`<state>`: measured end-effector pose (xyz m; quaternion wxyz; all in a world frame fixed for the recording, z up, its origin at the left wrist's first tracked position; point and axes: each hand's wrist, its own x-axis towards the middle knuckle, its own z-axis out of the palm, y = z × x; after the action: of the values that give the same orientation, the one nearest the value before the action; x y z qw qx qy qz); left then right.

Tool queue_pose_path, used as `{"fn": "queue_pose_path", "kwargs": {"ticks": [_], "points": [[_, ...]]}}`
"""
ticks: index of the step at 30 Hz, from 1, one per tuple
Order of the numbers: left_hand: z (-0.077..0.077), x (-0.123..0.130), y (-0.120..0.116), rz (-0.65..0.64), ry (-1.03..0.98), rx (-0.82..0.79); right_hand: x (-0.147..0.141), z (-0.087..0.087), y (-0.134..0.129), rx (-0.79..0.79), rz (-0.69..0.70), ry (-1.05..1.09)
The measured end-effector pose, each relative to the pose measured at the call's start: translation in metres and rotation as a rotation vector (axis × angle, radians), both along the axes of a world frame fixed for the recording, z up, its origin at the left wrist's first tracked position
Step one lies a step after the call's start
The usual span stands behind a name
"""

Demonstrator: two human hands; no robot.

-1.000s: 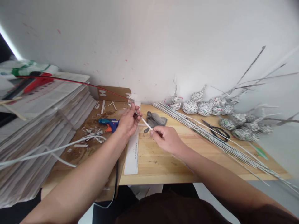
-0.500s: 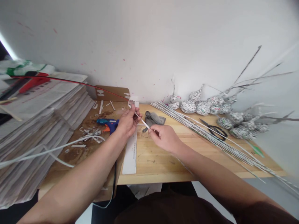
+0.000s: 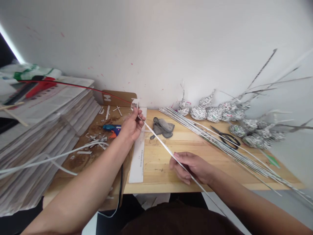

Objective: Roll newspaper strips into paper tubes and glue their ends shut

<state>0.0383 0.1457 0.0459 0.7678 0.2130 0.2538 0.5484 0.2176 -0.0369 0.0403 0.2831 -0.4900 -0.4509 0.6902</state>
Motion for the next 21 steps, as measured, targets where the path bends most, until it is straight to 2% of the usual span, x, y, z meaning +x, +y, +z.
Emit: {"fn": "queue_pose_path", "kwargs": {"ticks": [2, 4, 5, 6, 7, 10, 12, 14, 18, 19, 21], "points": [[-0.002, 0.001, 0.0, 0.014, 0.019, 0.001, -0.003, 0.007, 0.002, 0.2, -0.053, -0.324], [-0.003, 0.002, -0.001, 0.021, 0.048, 0.002, -0.006, 0.011, 0.007, 0.483, -0.124, -0.68], [-0.002, 0.002, -0.001, 0.023, 0.058, 0.002, -0.007, 0.012, 0.01, 0.588, -0.145, -0.792], [-0.002, 0.002, -0.001, 0.027, 0.061, 0.001, -0.008, 0.012, 0.012, 0.628, -0.15, -0.825], [-0.001, 0.001, -0.001, 0.029, 0.058, -0.001, -0.008, 0.01, 0.014, 0.595, -0.133, -0.775], [0.001, 0.0, 0.0, 0.018, 0.035, -0.004, -0.005, 0.004, 0.012, 0.268, -0.02, -0.347], [0.0, -0.001, 0.0, -0.003, 0.029, 0.001, -0.002, 0.001, 0.009, 0.127, 0.009, -0.187], [-0.003, 0.0, 0.001, -0.007, 0.035, 0.0, -0.001, 0.001, 0.008, 0.212, -0.012, -0.339], [-0.007, 0.001, 0.003, 0.019, 0.048, -0.006, -0.004, 0.005, 0.013, 0.636, -0.07, -0.944], [-0.008, 0.001, 0.003, 0.021, 0.049, -0.004, -0.004, 0.004, 0.013, 0.664, -0.078, -0.985], [-0.007, 0.001, 0.003, 0.011, 0.05, 0.005, -0.003, 0.002, 0.013, 0.551, -0.08, -0.842]]}}
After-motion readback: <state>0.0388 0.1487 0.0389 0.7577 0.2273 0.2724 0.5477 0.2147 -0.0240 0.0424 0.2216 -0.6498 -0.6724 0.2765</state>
